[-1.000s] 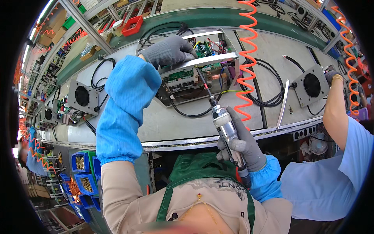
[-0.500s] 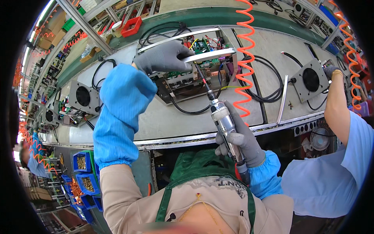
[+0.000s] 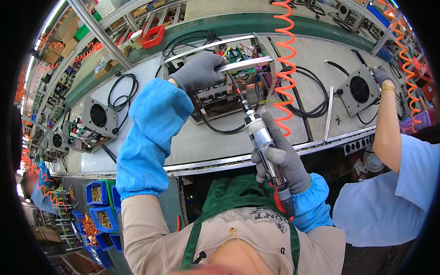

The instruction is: Assembling electronic components using an electric screwdriver and hand tools on a production line.

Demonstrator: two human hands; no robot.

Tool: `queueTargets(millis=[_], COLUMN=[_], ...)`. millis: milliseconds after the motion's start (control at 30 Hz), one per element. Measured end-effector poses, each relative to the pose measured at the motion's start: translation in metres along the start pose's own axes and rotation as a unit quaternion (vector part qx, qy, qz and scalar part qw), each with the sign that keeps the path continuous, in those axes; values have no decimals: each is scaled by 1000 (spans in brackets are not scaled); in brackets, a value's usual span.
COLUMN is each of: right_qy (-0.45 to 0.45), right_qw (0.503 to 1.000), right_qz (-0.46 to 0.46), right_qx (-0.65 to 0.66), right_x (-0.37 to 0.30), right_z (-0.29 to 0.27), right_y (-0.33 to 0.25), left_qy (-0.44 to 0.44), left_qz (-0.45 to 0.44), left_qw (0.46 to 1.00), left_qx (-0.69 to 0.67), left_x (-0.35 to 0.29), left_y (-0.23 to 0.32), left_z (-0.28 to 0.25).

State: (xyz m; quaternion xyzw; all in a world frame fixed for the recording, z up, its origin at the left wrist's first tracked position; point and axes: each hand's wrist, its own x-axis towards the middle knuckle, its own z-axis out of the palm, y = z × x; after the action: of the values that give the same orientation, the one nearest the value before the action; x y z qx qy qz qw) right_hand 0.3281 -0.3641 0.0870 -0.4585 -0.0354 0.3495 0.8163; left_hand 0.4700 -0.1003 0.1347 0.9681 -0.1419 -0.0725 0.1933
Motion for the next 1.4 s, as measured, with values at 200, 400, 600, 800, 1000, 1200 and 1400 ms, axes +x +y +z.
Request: queueTargets(millis=[200, 400, 600, 800, 1000, 1200, 1400], right_qy=[76, 62, 73, 66, 57, 50, 43], right_qw=[988, 992, 987, 990, 986, 985, 972], right_qz=[-14, -25, -19, -13, -11, -12, -23], right_qx=[-132, -110, -141, -127, -156, -166, -229], right_x=[2, 2, 5, 5, 14, 14, 19], right_z=[18, 19, 17, 17, 1, -10, -32], right_y=[3, 5, 8, 5, 4, 1, -7], left_qy=[0, 8, 11, 144, 312, 398, 369], left_qz=[16, 27, 32, 15, -97, -146, -180], left_qw=[999, 999, 998, 988, 943, 905, 904], left_qx=[34, 45, 52, -63, 58, 46, 122], left_x=[6, 6, 6, -32, -114, -101, -90], left_y=[-8, -10, -10, -3, -62, -48, -44], left_z=[3, 4, 5, 8, 26, 43, 49])
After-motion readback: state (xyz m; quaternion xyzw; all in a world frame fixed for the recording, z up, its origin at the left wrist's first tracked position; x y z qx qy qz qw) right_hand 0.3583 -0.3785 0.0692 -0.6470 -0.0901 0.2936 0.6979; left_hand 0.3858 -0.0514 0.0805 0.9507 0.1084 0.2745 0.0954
